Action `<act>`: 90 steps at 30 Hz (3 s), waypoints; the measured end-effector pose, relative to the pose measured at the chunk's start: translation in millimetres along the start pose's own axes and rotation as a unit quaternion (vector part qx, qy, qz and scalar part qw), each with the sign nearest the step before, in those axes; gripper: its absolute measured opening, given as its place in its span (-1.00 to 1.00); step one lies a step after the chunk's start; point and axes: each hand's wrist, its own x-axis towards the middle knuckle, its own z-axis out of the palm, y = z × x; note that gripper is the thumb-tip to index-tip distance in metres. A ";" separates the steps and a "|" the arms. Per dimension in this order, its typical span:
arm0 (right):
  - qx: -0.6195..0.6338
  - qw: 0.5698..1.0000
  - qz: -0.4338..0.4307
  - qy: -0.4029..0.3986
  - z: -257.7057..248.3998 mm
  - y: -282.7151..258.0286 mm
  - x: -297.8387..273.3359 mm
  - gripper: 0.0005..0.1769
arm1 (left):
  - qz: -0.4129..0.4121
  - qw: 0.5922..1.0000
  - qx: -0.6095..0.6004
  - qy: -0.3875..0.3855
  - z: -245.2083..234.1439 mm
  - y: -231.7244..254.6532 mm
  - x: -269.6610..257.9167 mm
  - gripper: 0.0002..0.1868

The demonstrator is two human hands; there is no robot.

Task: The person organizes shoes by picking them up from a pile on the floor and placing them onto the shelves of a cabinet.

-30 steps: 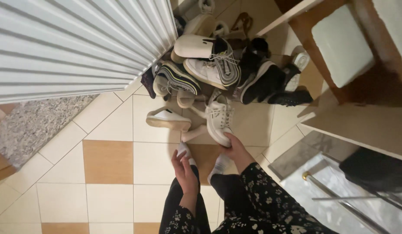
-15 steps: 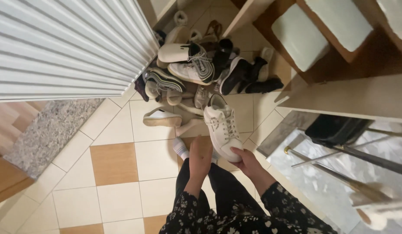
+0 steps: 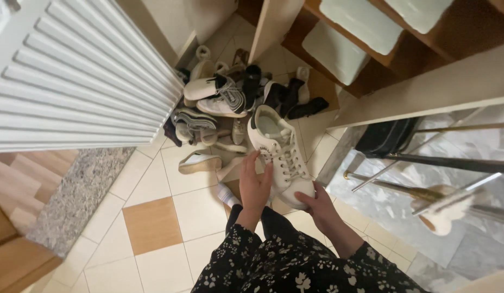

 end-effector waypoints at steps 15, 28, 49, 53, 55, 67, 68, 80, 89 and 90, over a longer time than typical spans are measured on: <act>0.099 0.988 -0.117 0.020 -16.3 -21.8 -65.3 -0.20 | 0.214 0.974 0.055 -0.056 -17.4 68.2 11.8 -0.81; 0.156 0.967 -0.193 0.054 -17.7 -54.9 -104.1 -0.16 | 0.084 0.959 -0.073 -0.260 -41.6 136.0 5.2 -0.85; 0.138 0.956 -0.242 0.093 -60.8 -5.2 -118.6 -0.13 | 0.327 0.886 -0.228 -0.236 -55.6 299.5 52.4 -0.84; 0.126 0.954 -0.252 0.102 -63.6 -0.5 -122.3 -0.10 | 0.512 0.812 0.056 -0.274 -37.1 282.4 59.1 -0.76; 0.135 0.955 -0.247 0.096 -58.3 -10.1 -132.5 -0.12 | 0.513 0.784 0.142 -0.318 -25.9 270.2 60.0 -0.75; 0.136 0.956 -0.248 0.072 -53.0 -10.4 -148.6 -0.06 | 0.361 0.699 0.203 -0.583 15.5 236.0 71.6 -0.80; 0.124 0.959 -0.244 0.071 -51.6 -13.9 -153.4 -0.06 | 0.306 0.697 0.208 -0.614 14.7 236.7 70.8 -0.67; 0.143 0.954 -0.245 0.093 -50.7 9.8 -138.8 -0.06 | 0.366 0.778 0.215 -0.462 -39.8 277.1 65.0 -0.69; 0.166 0.948 -0.241 0.125 -40.9 -1.4 -149.4 -0.13 | 0.216 0.891 0.176 -0.360 -78.2 276.0 52.0 -0.33; 0.167 0.948 -0.241 0.125 -41.3 -1.3 -148.4 -0.13 | 0.215 0.891 0.176 -0.360 -71.9 261.2 52.1 -0.33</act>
